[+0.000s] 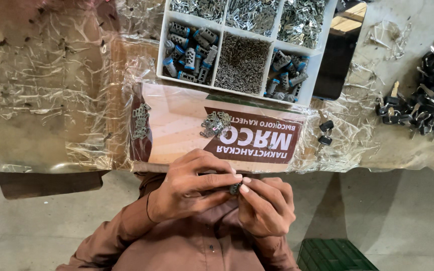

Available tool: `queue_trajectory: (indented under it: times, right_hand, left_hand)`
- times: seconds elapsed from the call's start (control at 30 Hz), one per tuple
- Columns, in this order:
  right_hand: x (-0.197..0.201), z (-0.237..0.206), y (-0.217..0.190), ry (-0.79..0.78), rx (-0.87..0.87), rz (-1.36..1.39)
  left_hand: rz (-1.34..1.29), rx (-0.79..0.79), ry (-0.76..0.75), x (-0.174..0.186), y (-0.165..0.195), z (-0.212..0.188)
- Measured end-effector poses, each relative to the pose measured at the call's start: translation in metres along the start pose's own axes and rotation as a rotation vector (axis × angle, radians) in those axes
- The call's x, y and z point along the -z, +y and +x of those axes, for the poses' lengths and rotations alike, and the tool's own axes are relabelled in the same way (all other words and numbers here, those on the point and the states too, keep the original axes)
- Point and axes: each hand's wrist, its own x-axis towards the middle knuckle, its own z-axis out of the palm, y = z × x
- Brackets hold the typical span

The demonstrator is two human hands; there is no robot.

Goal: The person assembles small metal electrical connectors by hand, fitting spring and contact components into connector bodies one at a time and placing finished connectors into a compartmented parts box. They occasionally reach into the box compartments to retrieve or sort small metal parts.

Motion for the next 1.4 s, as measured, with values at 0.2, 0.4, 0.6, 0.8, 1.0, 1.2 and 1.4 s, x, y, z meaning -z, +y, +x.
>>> queue_trajectory:
  times: [0.2,0.4,0.6,0.8,1.0,1.2,1.4]
  right_hand:
    - [0.006,0.000,0.010,-0.198,-0.342,0.496]
    - [-0.002,0.004,0.011,-0.213,-0.311,0.191]
    - [-0.020,0.021,0.021,-0.401,0.042,-0.345]
    - [-0.003,0.002,0.051,-0.388,0.301,-0.288]
    - [0.003,-0.024,0.050,-0.062,-0.085,0.331]
    - [0.016,-0.008,0.019,-0.011,-0.072,-0.032]
    - [0.013,0.012,-0.003,-0.011,-0.173,0.272]
  left_hand:
    - [-0.010,0.017,-0.006,0.003,0.000,-0.001]
    - [-0.145,0.097,0.023,0.012,0.004,-0.002]
    - [-0.090,0.157,0.136,0.028,0.002,-0.004]
    - [-0.086,0.106,0.135,0.021,0.000,0.001]
    - [-0.118,0.059,0.072,0.007,0.001,0.007]
    - [-0.118,0.052,0.022,0.006,0.002,0.009]
    - [-0.158,0.074,0.026,0.004,0.005,0.008]
